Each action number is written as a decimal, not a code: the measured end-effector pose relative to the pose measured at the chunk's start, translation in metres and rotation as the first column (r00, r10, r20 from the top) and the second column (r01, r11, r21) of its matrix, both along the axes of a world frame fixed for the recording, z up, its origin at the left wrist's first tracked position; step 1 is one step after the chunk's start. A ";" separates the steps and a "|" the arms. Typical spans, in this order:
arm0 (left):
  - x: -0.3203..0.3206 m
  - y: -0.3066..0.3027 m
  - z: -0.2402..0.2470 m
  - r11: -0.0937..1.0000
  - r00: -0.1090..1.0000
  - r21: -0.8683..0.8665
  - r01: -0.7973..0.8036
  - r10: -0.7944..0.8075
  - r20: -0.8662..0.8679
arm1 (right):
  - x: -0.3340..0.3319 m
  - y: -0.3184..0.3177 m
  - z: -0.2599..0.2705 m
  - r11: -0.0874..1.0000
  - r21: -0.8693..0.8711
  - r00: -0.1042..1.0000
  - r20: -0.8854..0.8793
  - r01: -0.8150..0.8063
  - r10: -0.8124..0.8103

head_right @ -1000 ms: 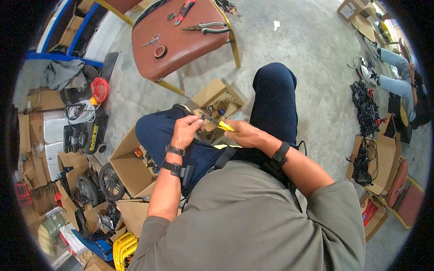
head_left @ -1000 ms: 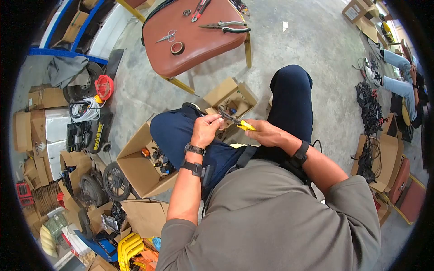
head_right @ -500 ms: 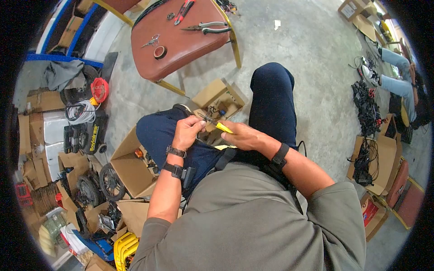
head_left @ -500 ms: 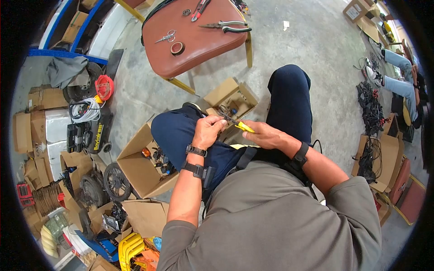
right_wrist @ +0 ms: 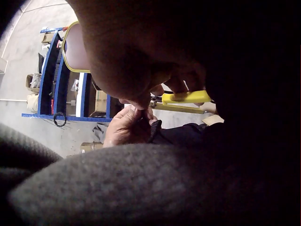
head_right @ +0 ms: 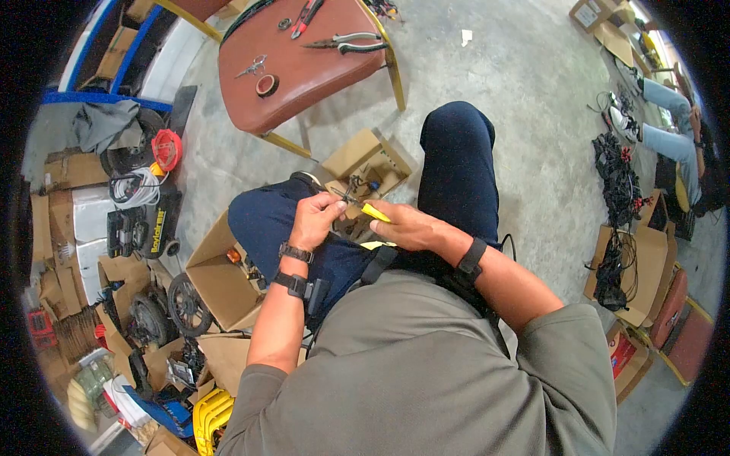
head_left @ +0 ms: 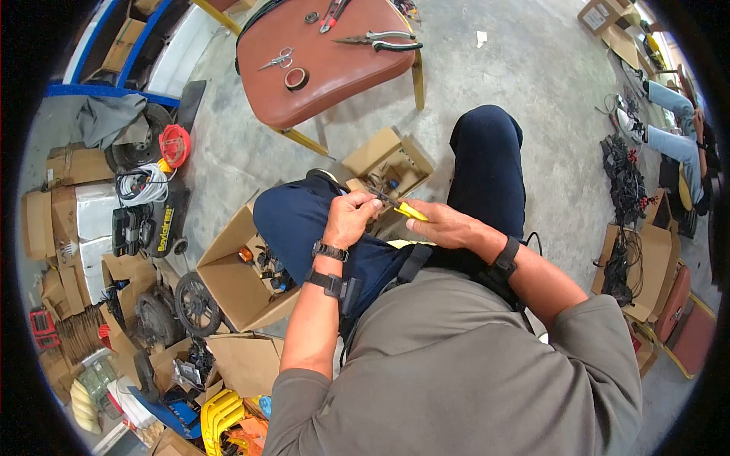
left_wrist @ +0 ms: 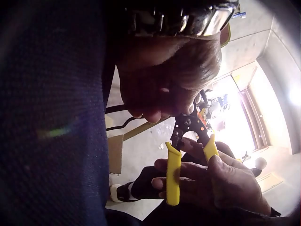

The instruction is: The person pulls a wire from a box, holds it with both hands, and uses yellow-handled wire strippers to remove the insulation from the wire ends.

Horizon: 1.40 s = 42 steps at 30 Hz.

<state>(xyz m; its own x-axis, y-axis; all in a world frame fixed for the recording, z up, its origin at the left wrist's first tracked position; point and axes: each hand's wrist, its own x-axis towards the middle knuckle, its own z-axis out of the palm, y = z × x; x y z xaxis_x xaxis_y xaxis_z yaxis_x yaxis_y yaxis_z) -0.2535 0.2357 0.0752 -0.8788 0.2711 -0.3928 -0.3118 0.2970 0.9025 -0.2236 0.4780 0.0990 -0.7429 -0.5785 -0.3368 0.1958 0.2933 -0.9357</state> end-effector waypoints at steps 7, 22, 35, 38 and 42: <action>0.001 -0.001 -0.002 0.999 1.000 -0.039 0.028 -0.027 0.009 | 0.000 0.001 -0.002 1.000 -0.001 1.000 -0.002 -0.022 0.022; 0.002 -0.001 0.001 0.999 0.999 -0.009 0.040 -0.040 0.008 | 0.000 0.003 -0.013 0.997 0.013 0.996 -0.039 -0.082 0.082; 0.003 0.002 0.014 0.997 0.989 -0.045 0.065 -0.071 -0.132 | -0.009 0.003 -0.001 0.991 0.109 0.986 0.156 -0.074 0.056; 0.006 0.003 0.017 0.998 0.980 -0.040 0.050 -0.057 -0.190 | -0.010 0.003 -0.001 0.986 0.139 0.989 0.133 -0.087 0.068; 0.008 0.007 0.021 0.996 0.997 0.065 -0.060 0.063 -0.044 | -0.008 0.003 0.000 0.995 0.104 0.994 0.110 0.009 -0.020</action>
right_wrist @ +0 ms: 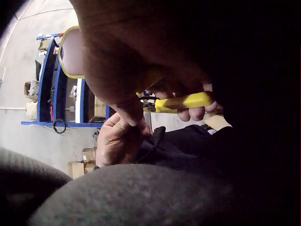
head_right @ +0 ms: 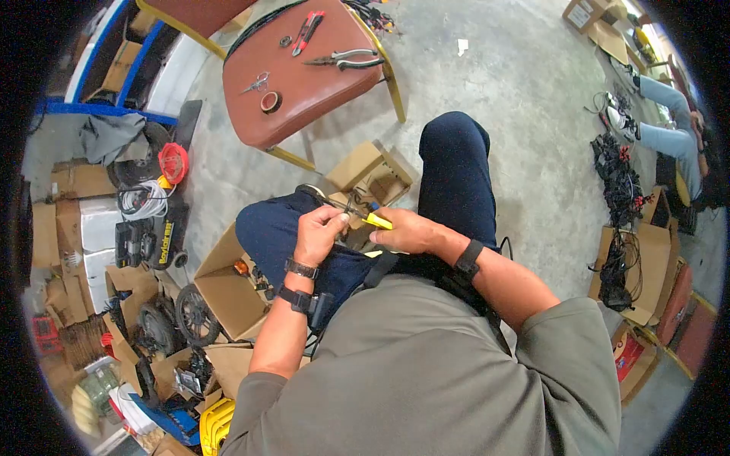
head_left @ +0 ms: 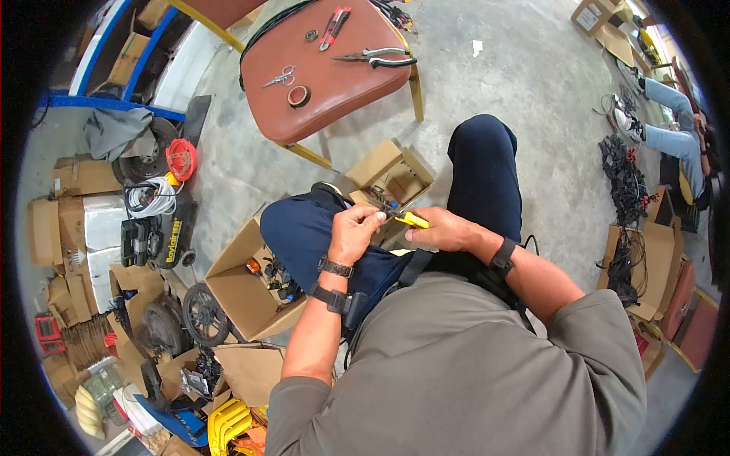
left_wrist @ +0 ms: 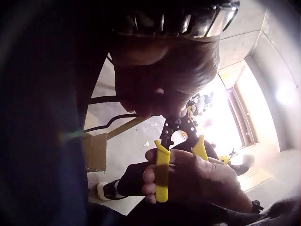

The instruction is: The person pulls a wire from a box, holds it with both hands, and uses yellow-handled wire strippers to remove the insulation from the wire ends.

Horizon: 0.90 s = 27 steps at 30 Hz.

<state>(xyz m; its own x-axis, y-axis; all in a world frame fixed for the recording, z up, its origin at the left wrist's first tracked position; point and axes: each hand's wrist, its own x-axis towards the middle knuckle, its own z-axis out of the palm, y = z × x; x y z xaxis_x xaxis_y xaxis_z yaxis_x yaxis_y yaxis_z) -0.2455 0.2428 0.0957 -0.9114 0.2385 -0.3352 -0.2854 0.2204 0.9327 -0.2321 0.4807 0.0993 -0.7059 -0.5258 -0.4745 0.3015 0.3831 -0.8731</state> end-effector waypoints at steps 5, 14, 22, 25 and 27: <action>-0.003 0.010 0.008 0.987 0.994 0.122 -0.107 0.108 -0.004 | -0.002 0.004 0.007 0.997 -0.057 0.999 -0.012 0.047 -0.048; -0.017 0.014 0.015 0.963 0.971 0.249 0.104 -0.152 0.182 | 0.000 0.011 -0.008 0.918 -0.364 0.975 0.203 0.156 -0.086; -0.007 0.024 0.041 0.975 0.975 -0.030 0.222 -0.223 -0.015 | 0.000 0.016 -0.006 0.845 -0.488 0.935 0.354 0.218 -0.037; -0.008 0.021 0.033 0.960 0.945 -0.095 0.263 -0.276 -0.176 | 0.001 0.016 -0.005 0.845 -0.488 0.929 0.368 0.218 -0.027; -0.006 0.018 0.032 0.954 0.939 -0.116 0.275 -0.293 -0.181 | 0.001 0.017 -0.004 0.862 -0.465 0.927 0.375 0.204 -0.017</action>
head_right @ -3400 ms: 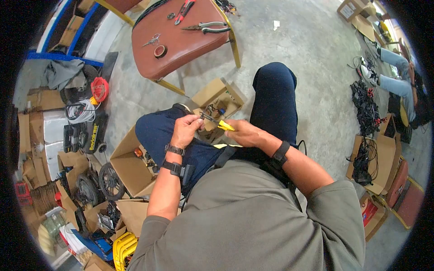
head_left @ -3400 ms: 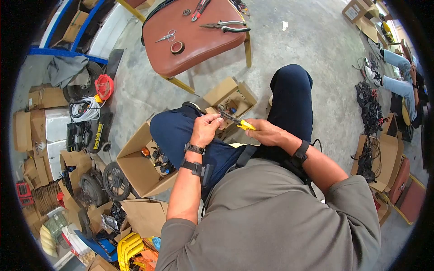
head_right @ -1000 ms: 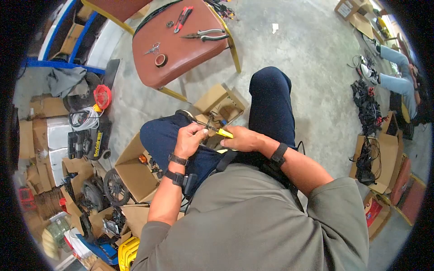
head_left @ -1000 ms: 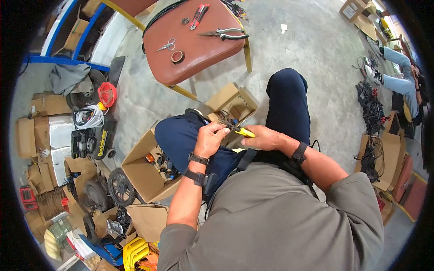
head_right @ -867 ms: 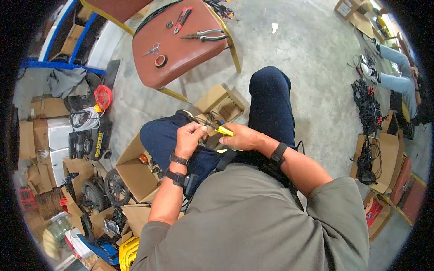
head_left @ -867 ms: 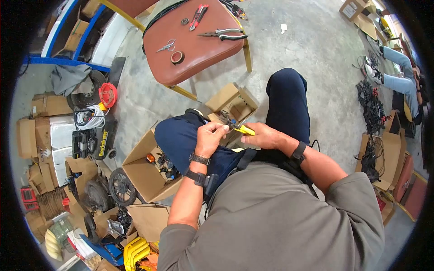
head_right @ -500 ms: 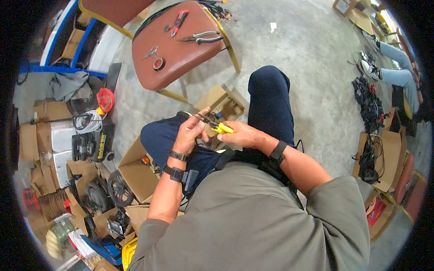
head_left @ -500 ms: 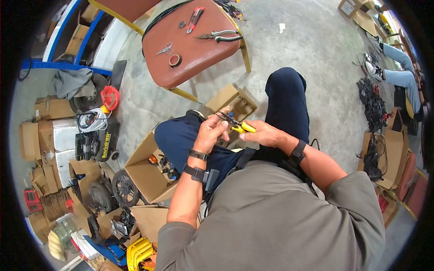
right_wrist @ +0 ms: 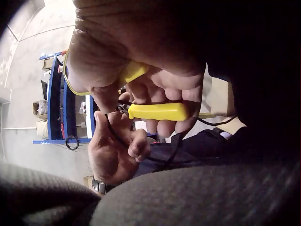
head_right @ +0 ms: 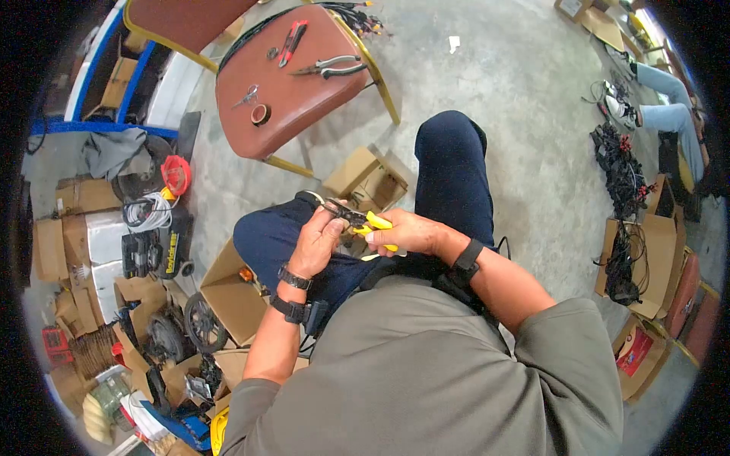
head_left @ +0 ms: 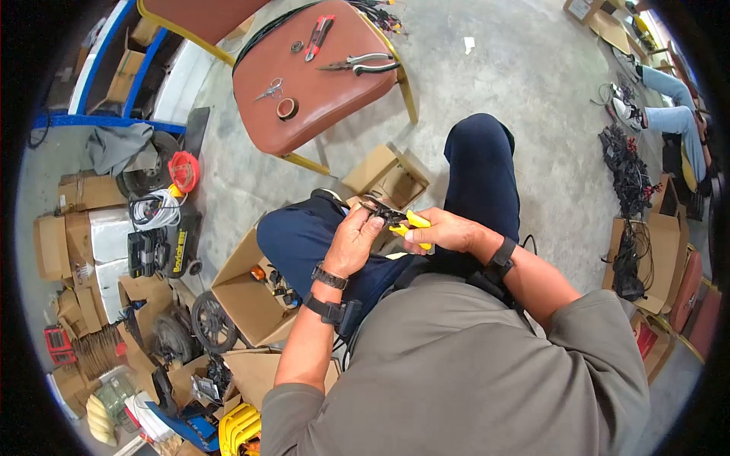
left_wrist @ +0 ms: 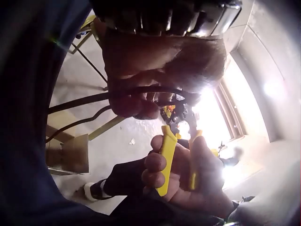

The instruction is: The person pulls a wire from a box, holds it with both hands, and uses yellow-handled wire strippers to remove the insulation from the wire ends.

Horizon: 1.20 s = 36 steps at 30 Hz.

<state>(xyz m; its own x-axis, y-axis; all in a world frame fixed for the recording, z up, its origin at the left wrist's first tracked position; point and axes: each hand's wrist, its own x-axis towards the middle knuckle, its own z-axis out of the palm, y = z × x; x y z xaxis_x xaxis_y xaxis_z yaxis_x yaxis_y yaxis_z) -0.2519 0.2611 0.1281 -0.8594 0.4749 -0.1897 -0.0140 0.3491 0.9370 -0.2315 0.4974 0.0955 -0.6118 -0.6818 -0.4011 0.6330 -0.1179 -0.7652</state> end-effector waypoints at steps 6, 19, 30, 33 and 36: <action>0.004 0.002 0.004 0.999 0.999 0.004 -0.037 0.036 0.033 | 0.000 0.000 0.003 0.996 0.077 0.997 -0.055 -0.046 0.050; 0.007 0.002 -0.008 0.999 0.998 -0.009 -0.052 0.052 -0.018 | -0.001 -0.004 0.011 0.934 0.356 0.943 -0.320 0.028 0.094; 0.012 0.001 -0.021 0.985 0.985 0.070 -0.160 0.155 0.076 | -0.001 -0.008 -0.008 0.968 0.252 0.978 -0.202 0.011 0.042; 0.015 0.000 -0.022 0.973 0.969 0.080 -0.216 0.203 0.143 | -0.001 -0.008 0.000 0.962 0.272 0.982 -0.185 0.008 0.044; 0.017 0.000 -0.023 0.959 0.952 0.089 -0.268 0.249 0.178 | 0.002 -0.012 -0.008 0.977 0.210 0.981 -0.196 0.043 -0.001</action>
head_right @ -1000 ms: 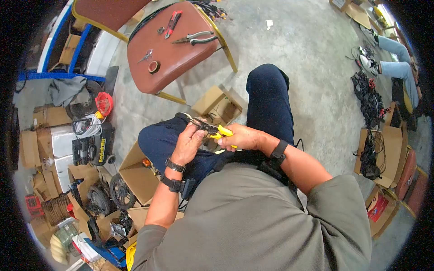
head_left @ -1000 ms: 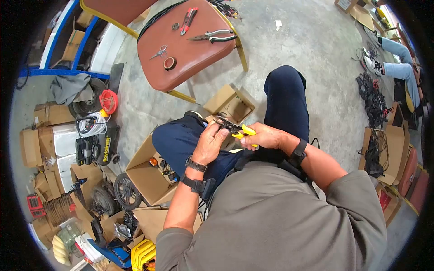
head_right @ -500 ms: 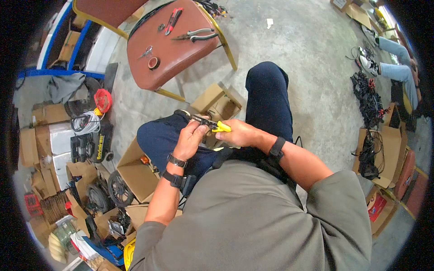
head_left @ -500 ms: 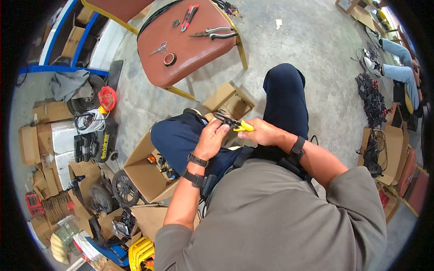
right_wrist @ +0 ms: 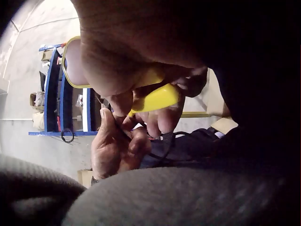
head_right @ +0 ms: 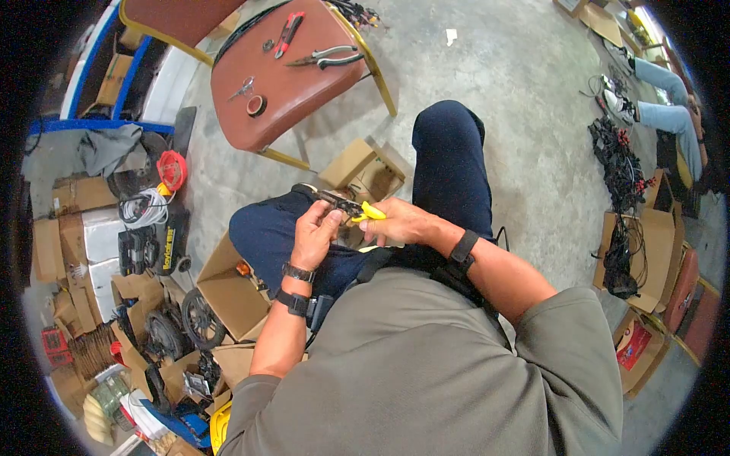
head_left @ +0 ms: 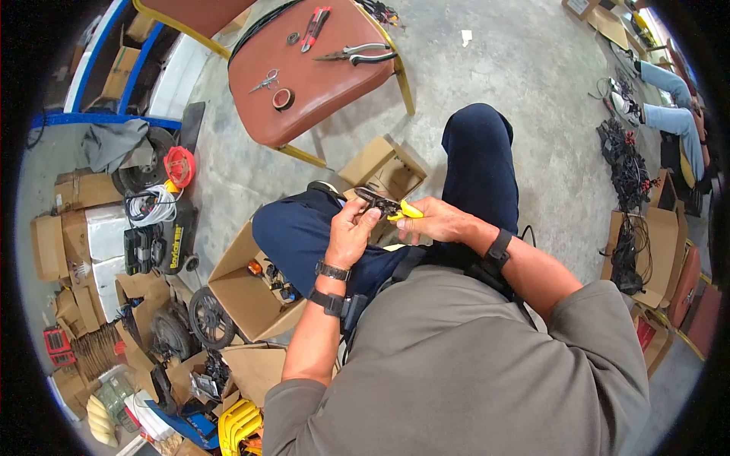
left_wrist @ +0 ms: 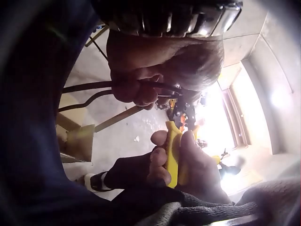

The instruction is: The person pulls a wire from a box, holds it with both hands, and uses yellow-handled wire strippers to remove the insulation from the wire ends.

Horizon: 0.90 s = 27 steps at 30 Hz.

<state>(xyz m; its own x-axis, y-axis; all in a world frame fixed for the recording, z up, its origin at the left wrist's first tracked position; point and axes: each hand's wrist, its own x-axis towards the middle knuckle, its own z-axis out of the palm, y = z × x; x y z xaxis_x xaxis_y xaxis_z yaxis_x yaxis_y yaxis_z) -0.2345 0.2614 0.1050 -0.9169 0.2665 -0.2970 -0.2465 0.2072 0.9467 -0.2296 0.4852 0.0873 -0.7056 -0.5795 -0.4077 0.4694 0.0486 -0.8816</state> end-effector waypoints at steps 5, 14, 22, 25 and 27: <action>0.002 -0.004 -0.001 0.998 1.000 -0.062 0.011 -0.010 0.016 | 0.001 0.005 0.007 0.993 0.082 0.995 -0.048 -0.086 0.090; 0.002 -0.002 0.002 1.000 0.998 0.023 -0.008 0.006 0.064 | -0.002 0.006 0.010 0.969 0.209 0.982 -0.107 -0.130 0.154; 0.005 -0.001 0.001 0.995 0.998 0.096 -0.012 0.007 0.057 | -0.002 0.005 0.005 0.965 0.227 0.984 -0.088 -0.133 0.157; 0.006 0.000 0.004 0.982 0.991 0.170 -0.081 0.062 0.117 | -0.001 0.005 0.000 0.973 0.178 0.985 -0.066 -0.145 0.159; 0.006 -0.002 0.004 0.982 0.989 0.170 -0.084 0.061 0.134 | 0.000 0.004 -0.002 0.981 0.165 0.989 -0.087 -0.105 0.120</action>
